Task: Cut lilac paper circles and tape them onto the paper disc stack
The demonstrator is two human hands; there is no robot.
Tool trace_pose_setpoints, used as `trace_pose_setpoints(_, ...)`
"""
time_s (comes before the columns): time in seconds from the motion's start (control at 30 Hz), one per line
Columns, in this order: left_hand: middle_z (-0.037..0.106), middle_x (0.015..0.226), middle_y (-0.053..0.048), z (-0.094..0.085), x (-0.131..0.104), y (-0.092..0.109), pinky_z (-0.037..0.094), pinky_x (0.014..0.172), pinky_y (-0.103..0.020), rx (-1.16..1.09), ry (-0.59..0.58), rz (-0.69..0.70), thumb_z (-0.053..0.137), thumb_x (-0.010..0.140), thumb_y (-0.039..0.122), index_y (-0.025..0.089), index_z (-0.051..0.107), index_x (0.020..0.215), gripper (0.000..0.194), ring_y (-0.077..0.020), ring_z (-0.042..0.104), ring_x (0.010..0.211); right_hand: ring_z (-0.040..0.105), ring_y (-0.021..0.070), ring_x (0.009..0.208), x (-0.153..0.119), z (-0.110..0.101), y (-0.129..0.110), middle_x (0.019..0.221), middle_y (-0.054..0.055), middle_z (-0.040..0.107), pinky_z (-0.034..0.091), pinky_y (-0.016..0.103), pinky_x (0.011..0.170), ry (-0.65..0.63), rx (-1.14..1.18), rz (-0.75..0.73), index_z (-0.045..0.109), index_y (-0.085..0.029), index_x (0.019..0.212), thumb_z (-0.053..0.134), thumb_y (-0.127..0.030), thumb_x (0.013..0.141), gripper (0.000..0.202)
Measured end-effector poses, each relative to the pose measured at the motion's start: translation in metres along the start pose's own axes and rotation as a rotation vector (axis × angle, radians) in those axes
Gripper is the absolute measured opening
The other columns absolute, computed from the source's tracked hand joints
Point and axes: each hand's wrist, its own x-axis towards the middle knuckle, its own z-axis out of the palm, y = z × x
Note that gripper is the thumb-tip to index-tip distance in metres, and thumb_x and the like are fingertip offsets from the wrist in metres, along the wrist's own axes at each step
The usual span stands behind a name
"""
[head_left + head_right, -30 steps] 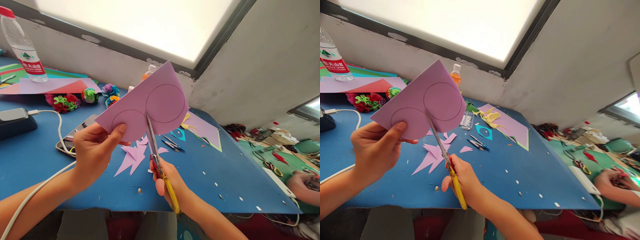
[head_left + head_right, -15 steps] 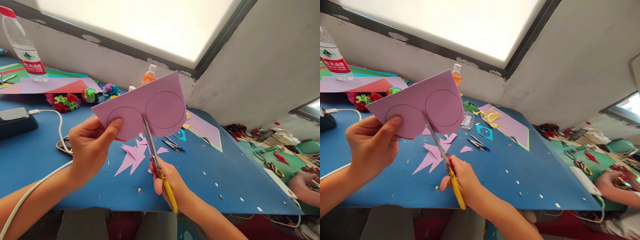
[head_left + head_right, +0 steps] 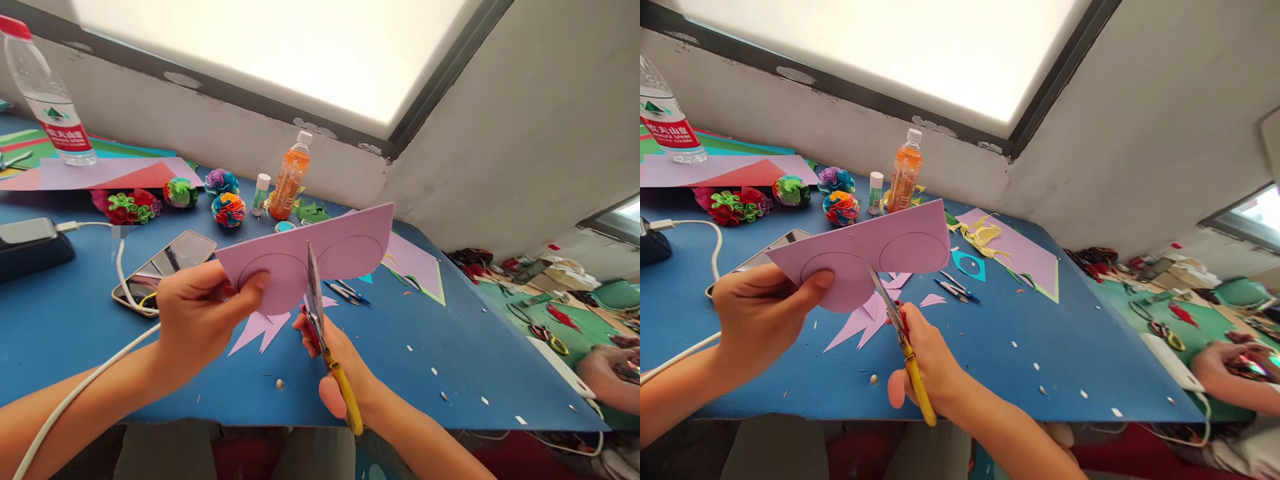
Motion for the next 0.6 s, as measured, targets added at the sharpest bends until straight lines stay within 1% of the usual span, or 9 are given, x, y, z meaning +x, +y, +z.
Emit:
trace_pose_setpoints(0.07,0.035,0.045,0.005,0.001,-0.002,-0.002,0.027,0.04,-0.021,0.06,-0.027,0.023,0.074,0.063,0.029,0.019,0.057,0.045,0.027,-0.0077,0.03,0.047,0.049,0.018,0.074,0.001,0.0,0.001,0.089,0.003,0.053,0.043,0.027,0.059,-0.007,0.034,-0.008,0.05,-0.023,0.098,0.061,-0.063,0.07,0.05)
trace_pose_setpoints(0.17,0.034,0.045,0.005,0.001,-0.004,-0.002,0.027,0.04,-0.021,0.09,-0.06,0.024,0.071,0.065,0.027,0.019,0.056,0.045,0.027,-0.0078,0.029,0.047,0.048,0.0173,0.072,0.002,0.0,0.003,0.087,0.002,0.052,0.043,0.027,0.058,-0.01,0.048,-0.01,0.05,-0.022,0.098,0.065,-0.064,0.065,0.055)
trace_pose_setpoints(0.33,0.033,0.045,0.005,0.0,-0.002,0.0,0.026,0.04,-0.021,0.096,-0.08,0.021,0.071,0.066,0.029,0.018,0.053,0.045,0.029,-0.0076,0.028,0.048,0.042,0.0142,0.062,0.006,-0.001,0.014,0.075,-0.001,0.047,0.04,0.027,0.053,-0.005,0.018,-0.038,0.051,-0.021,0.092,0.061,-0.065,0.07,0.05)
trace_pose_setpoints(0.47,0.033,0.046,0.005,0.0,0.0,-0.001,0.026,0.038,-0.021,0.098,-0.079,0.002,0.071,0.065,0.031,0.018,0.053,0.045,0.03,-0.008,0.028,0.048,0.04,0.0136,0.058,0.008,-0.002,0.02,0.069,-0.002,0.044,0.036,0.027,0.05,-0.017,-0.042,-0.094,0.05,-0.021,0.089,0.057,-0.071,0.069,0.054)
trace_pose_setpoints(0.6,0.036,0.046,0.004,0.001,0.0,0.0,0.028,0.037,-0.02,0.058,-0.075,-0.023,0.071,0.065,0.03,0.018,0.056,0.046,0.027,-0.008,0.03,0.047,0.039,0.0137,0.055,0.007,-0.002,0.02,0.066,-0.003,0.044,0.035,0.027,0.048,-0.034,-0.105,-0.132,0.047,-0.022,0.087,0.055,-0.075,0.066,0.057)
